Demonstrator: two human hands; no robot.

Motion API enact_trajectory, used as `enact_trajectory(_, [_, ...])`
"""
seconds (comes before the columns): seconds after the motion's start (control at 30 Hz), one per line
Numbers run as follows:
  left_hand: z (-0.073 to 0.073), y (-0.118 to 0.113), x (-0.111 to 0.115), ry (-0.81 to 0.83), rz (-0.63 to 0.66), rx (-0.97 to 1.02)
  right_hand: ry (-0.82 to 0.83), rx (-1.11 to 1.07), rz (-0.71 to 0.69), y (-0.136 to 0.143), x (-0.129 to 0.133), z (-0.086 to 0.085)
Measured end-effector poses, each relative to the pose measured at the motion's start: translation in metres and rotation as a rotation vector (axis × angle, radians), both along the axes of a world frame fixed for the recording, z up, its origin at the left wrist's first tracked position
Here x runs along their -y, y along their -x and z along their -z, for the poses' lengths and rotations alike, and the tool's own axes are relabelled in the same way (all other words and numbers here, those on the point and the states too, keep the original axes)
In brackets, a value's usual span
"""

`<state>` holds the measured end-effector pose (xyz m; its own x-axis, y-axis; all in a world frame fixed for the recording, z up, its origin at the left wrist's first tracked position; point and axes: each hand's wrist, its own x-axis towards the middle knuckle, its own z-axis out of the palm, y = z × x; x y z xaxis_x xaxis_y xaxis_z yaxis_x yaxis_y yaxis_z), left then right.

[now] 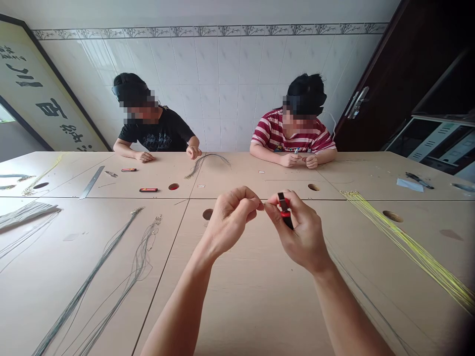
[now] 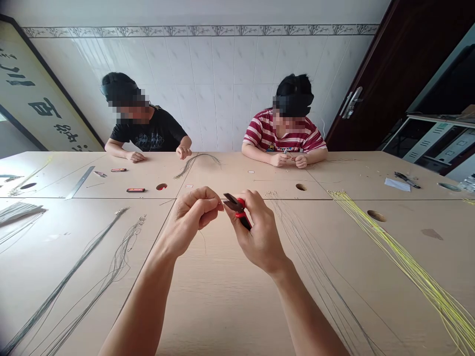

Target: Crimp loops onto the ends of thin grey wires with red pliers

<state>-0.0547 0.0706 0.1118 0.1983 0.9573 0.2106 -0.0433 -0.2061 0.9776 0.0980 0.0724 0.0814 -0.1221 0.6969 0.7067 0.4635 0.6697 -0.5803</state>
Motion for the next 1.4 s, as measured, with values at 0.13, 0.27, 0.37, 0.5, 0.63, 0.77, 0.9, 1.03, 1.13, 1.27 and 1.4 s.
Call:
enact_trajectory(0.13, [0.0004, -0.0004, -0.0003, -0.008, -0.006, 0.007, -0.019, 0.009, 0.0, -0.0001, 0.0, 0.0001])
enact_trajectory(0.27, [0.0017, 0.0, -0.0011, -0.001, -0.015, -0.006, -0.034, 0.016, -0.003, -0.0002, -0.0005, 0.0004])
enact_trajectory(0.37, [0.0031, 0.0008, -0.0023, -0.007, -0.018, -0.003, -0.038, 0.016, -0.011, -0.0004, -0.0009, 0.0002])
enact_trajectory(0.5, [0.0041, 0.0019, -0.0033, -0.027, -0.009, 0.003, -0.036, 0.013, -0.017, -0.0008, -0.0009, 0.0])
enact_trajectory(0.63, [0.0032, 0.0021, -0.0031, -0.057, 0.015, 0.012, -0.024, 0.014, -0.023, -0.001, -0.0001, 0.0001])
enact_trajectory(0.77, [0.0025, 0.0019, -0.0027, -0.06, 0.003, -0.01, -0.019, 0.014, -0.023, -0.0003, 0.0004, -0.0002])
enact_trajectory(0.9, [0.0022, 0.0023, -0.0022, -0.055, -0.002, -0.024, -0.014, 0.011, -0.022, 0.0006, 0.0003, -0.0007])
enact_trajectory(1.03, [0.0018, 0.0028, -0.0017, -0.055, 0.004, -0.03, -0.008, -0.001, -0.014, 0.0003, 0.0001, -0.0003])
enact_trajectory(1.13, [0.0015, 0.0024, -0.0017, -0.06, 0.008, -0.026, -0.005, -0.007, -0.017, 0.0003, 0.0002, 0.0])
enact_trajectory(1.27, [0.0015, 0.0019, -0.002, -0.063, -0.002, -0.01, 0.011, -0.017, -0.039, 0.0018, 0.0005, 0.0])
enact_trajectory(1.4, [0.0025, 0.0043, -0.003, -0.051, -0.051, -0.036, 0.045, -0.029, -0.069, 0.002, 0.0005, -0.0005])
